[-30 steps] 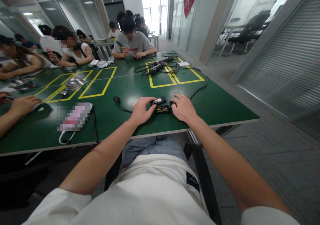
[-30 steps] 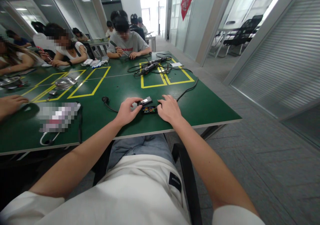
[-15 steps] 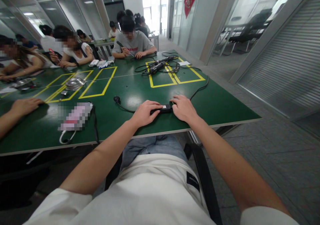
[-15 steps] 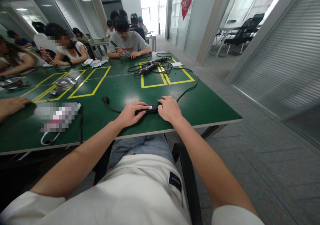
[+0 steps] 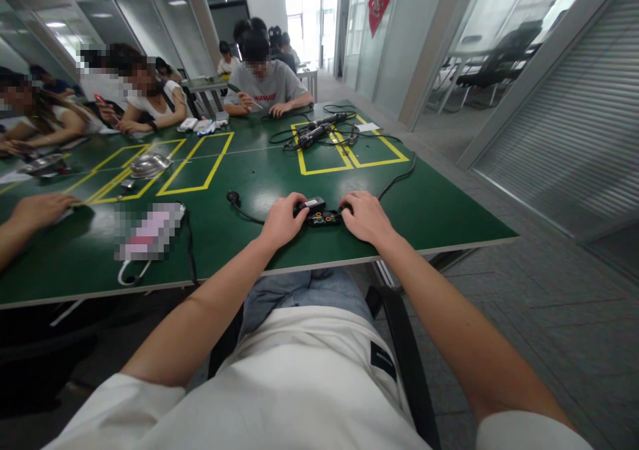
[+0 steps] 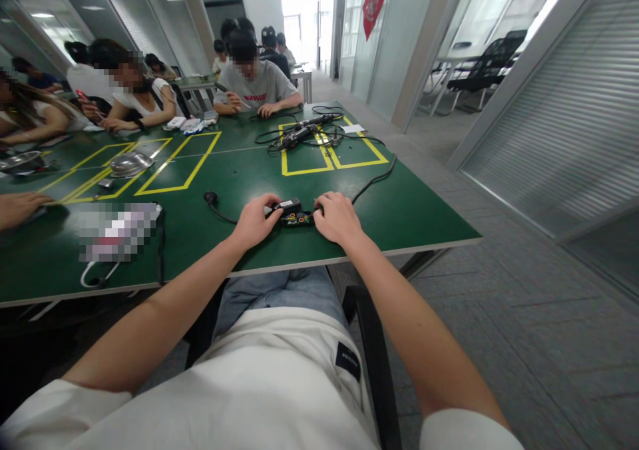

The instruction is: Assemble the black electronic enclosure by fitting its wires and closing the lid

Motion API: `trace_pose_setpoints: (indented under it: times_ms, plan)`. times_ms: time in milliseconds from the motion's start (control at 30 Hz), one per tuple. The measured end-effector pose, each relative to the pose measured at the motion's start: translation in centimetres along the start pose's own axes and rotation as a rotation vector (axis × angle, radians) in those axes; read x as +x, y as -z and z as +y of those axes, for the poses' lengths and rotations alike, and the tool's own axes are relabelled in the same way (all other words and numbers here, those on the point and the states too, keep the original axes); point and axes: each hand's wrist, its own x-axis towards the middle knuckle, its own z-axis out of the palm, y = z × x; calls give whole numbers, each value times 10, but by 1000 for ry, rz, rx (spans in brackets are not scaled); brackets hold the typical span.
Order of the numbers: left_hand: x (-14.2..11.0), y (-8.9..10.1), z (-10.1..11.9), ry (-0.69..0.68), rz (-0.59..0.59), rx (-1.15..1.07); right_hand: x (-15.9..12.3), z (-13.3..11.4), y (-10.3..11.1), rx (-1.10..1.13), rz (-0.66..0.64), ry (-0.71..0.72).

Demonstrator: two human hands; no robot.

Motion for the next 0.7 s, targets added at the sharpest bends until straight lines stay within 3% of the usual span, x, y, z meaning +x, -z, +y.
trace_pose_setpoints:
  times_ms: [167, 400, 700]
  plan:
    - [-4, 5, 12, 35, 14, 107, -2, -3, 2, -38, -7, 29]
    - [-9, 10, 31, 60, -133, 237, -3, -5, 2, -58, -27, 33]
    - [-8, 12, 30, 135, -152, 275, -4, -5, 5, -39, -33, 22]
